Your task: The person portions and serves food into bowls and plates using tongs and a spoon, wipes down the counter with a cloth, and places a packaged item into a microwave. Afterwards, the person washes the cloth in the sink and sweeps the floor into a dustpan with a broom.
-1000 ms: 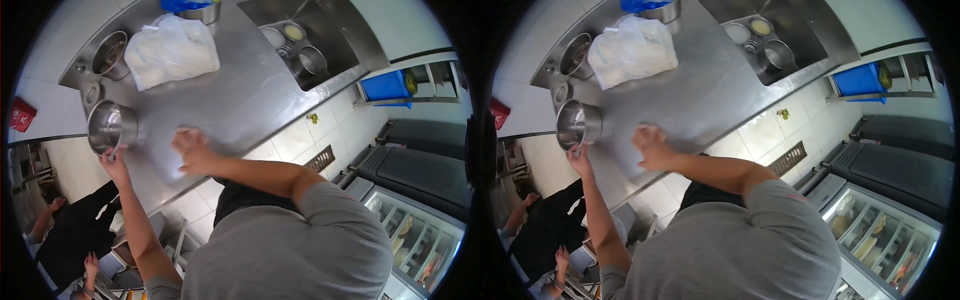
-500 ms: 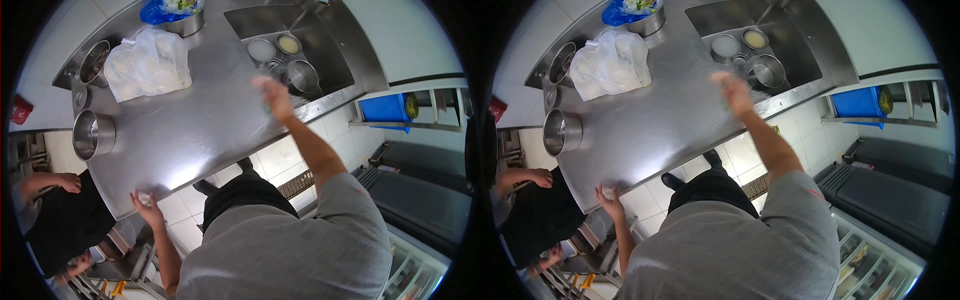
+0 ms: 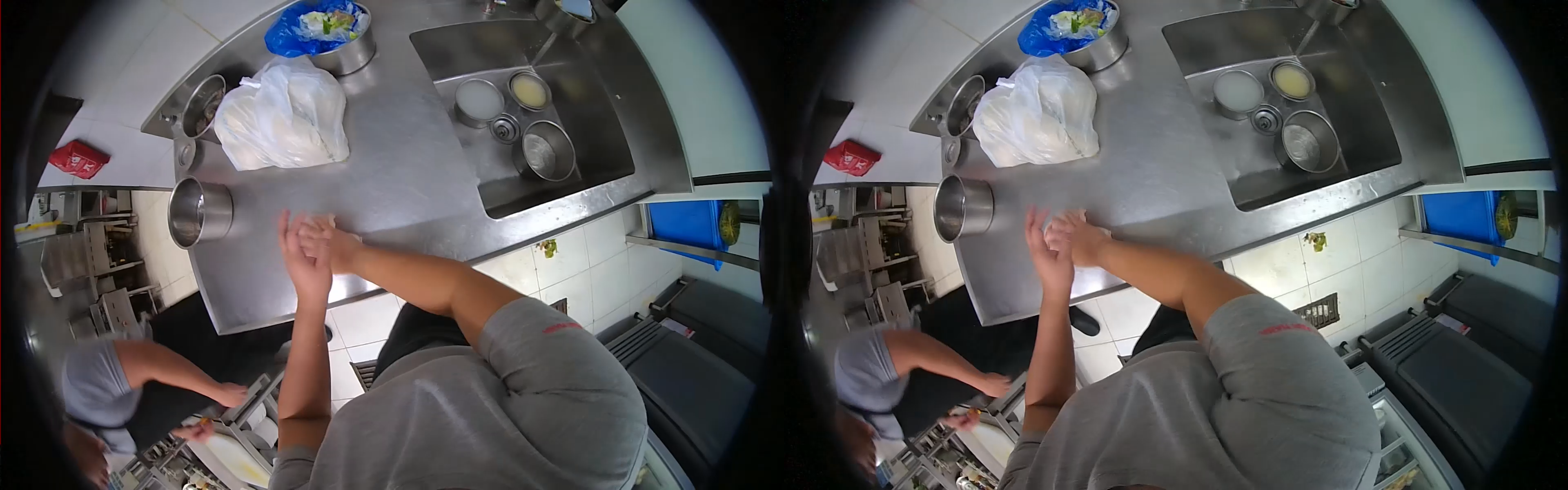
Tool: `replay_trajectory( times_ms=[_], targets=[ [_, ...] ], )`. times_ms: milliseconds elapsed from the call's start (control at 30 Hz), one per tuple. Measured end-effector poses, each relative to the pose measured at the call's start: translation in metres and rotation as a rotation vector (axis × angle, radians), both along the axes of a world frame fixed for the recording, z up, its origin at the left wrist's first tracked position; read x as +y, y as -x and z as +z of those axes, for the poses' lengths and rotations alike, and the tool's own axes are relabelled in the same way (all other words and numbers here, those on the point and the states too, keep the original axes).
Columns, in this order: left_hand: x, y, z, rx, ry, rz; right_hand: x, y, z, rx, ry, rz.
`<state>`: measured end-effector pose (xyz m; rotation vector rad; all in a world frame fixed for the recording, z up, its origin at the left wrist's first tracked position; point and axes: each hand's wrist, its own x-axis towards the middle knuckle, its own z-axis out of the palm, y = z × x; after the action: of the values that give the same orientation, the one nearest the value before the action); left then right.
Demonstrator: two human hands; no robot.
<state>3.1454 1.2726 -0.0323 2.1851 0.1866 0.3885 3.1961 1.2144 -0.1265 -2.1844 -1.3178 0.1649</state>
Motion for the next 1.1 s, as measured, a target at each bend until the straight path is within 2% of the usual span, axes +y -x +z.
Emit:
replay_trajectory(
  times_ms=[33, 100, 167, 200, 233, 267, 300, 333, 400, 467, 567, 667, 700, 767, 833, 933, 1033, 1100],
  targets=[
    [0.004, -0.004, -0.006, -0.004, -0.130, -0.007, 0.002, -0.018, 0.012, 0.102, 0.118, -0.042],
    [0.016, -0.001, -0.015, 0.018, -0.126, -0.015, -0.004, -0.059, -0.037, -0.002, -0.005, -0.335],
    [0.036, 0.007, -0.022, 0.035, -0.115, 0.007, -0.059, -0.090, -0.020, -0.045, 0.111, -0.570],
    [0.046, 0.016, -0.026, 0.042, -0.104, 0.032, -0.092, -0.107, -0.050, -0.265, 0.037, -0.650],
    [0.055, 0.027, -0.031, 0.051, -0.092, 0.056, -0.122, -0.124, -0.026, -0.068, 0.216, -0.842],
    [0.062, 0.040, -0.037, 0.091, -0.084, 0.102, -0.160, -0.135, -0.025, -0.490, 0.328, -0.834],
    [0.068, 0.054, -0.043, 0.129, -0.079, 0.141, -0.193, -0.152, -0.042, -0.520, 0.377, -1.007],
    [0.073, 0.062, -0.049, 0.154, -0.075, 0.179, -0.231, -0.176, -0.053, -0.318, 0.250, -1.014],
    [0.076, 0.075, -0.066, 0.152, -0.080, 0.212, -0.312, -0.218, -0.064, -0.217, 0.339, -0.972],
    [0.072, 0.075, -0.073, 0.160, -0.087, 0.246, -0.352, -0.231, -0.047, -0.177, -0.027, -1.187],
    [0.053, 0.040, -0.073, 0.152, -0.153, 0.283, -0.406, -0.252, -0.033, -0.110, 0.030, -1.312],
    [0.026, -0.047, -0.035, 0.026, -0.228, 0.190, -0.431, -0.288, -0.017, -0.331, 0.302, -1.183],
    [0.018, -0.078, -0.025, -0.048, -0.293, 0.145, -0.443, -0.313, -0.033, -0.312, 0.270, -1.177],
    [0.005, -0.136, -0.013, -0.165, -0.571, 0.085, -0.432, -0.341, -0.001, -0.357, 0.248, -1.065],
    [-0.009, -0.176, -0.013, 0.056, -0.774, 0.148, -0.416, -0.371, 0.019, -0.462, 0.252, -1.054],
    [-0.013, -0.183, -0.032, 0.105, -0.670, 0.247, -0.408, -0.421, 0.021, -0.405, 0.279, -1.044],
    [-0.019, -0.166, -0.049, 0.047, -0.640, 0.366, -0.406, -0.439, -0.001, -0.141, 0.495, -0.954],
    [-0.019, -0.159, -0.048, 0.139, -0.698, 0.402, -0.408, -0.440, -0.020, -0.079, 0.437, -0.908]
  ],
)
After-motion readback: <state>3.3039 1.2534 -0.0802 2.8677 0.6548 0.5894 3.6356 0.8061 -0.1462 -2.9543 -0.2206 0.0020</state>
